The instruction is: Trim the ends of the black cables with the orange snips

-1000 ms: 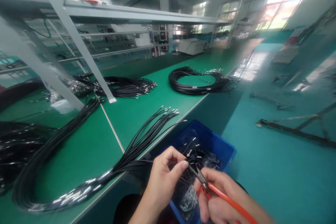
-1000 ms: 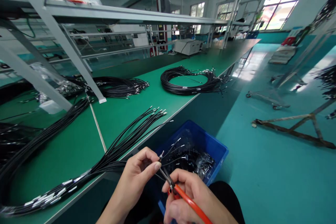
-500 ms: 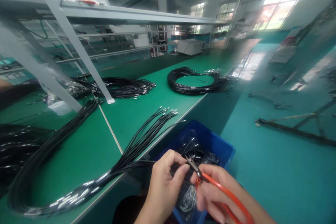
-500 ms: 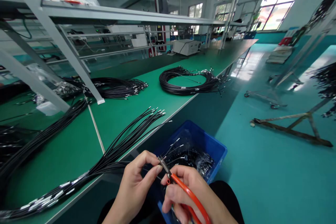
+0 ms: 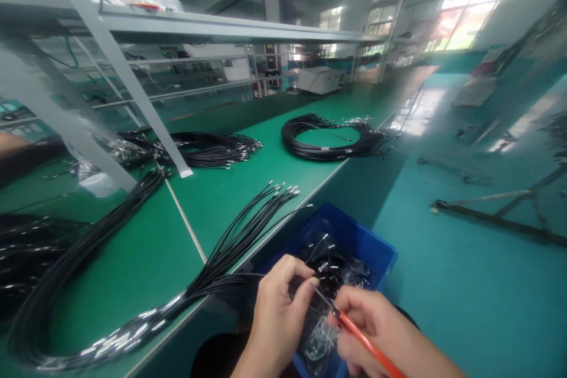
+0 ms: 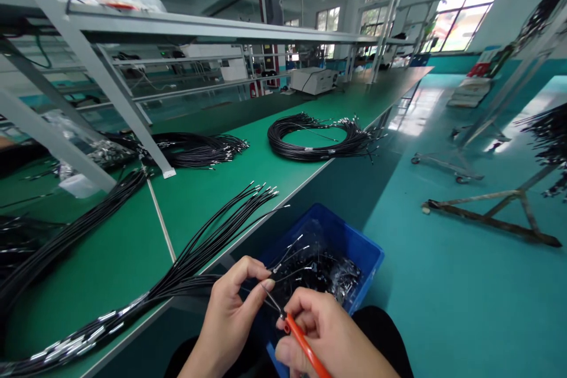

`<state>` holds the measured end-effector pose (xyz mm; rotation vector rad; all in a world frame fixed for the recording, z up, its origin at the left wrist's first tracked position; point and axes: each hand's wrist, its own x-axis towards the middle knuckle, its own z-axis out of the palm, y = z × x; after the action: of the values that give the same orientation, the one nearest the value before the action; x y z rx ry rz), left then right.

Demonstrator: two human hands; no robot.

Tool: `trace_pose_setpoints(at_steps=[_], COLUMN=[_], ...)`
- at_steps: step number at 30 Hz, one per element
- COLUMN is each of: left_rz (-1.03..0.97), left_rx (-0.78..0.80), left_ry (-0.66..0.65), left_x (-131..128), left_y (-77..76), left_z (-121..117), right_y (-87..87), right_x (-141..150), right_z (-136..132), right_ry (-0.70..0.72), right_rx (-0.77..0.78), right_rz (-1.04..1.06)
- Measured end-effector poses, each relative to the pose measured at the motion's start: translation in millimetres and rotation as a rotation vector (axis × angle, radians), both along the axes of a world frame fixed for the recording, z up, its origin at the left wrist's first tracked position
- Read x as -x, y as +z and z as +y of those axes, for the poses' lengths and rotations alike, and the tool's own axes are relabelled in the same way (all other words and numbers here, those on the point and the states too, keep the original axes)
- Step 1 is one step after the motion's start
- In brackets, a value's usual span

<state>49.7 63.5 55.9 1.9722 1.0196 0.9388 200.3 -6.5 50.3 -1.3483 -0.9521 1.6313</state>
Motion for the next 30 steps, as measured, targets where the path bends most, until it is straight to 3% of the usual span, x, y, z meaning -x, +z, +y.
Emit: trace_pose_setpoints(at_steps=[3, 6, 8, 13, 15, 17, 24, 27, 30], left_rz=[0.095, 0.287, 0.372, 0.497, 0.513, 0.513, 0.277, 0.124, 0.039], left_rx=[0.015, -0.034, -0.103, -0.219, -0.198, -0.137, 0.042, 0.112, 0.111], left_ry=[-0.010, -0.139, -0.115, 0.478, 0.624, 0.688, 0.655, 0.523, 0.358], left_x=[-6.5, -13.7, -9.7, 45.7, 72.2, 92.1, 112.9, 102.9, 75.0], left_y=[-7.3, -14.9, -15.3, 2.1, 6.8, 6.7, 6.0, 21.7, 46.3], left_z=[-4.1, -8.7, -4.9, 32.5, 50.2, 64.2, 83.8, 90.8, 89.0], right_y=[-2.4, -7.4, -13.8, -23.0, -19.1, -12.8, 7.2, 14.8, 20.2], right_x=[-3.4, -11.0, -15.0, -13.8, -10.6, -7.9, -20.9, -30.3, -33.8], right_z=[-3.2, -4.4, -3.5, -1.8, -0.8, 1.0, 4.2, 3.5, 2.8], right_ry=[-0.089, -0.168, -0.212, -0.428, -0.443, -0.441, -0.590, -0.699, -0.743], right_rx=[-0.080, -0.115, -0.107, -0.149, -0.183, -0.202, -0.280, -0.354, -0.357], right_rz=[0.025, 0.010, 0.003, -0.036, -0.026, 0.003, 0.138, 0.194, 0.184])
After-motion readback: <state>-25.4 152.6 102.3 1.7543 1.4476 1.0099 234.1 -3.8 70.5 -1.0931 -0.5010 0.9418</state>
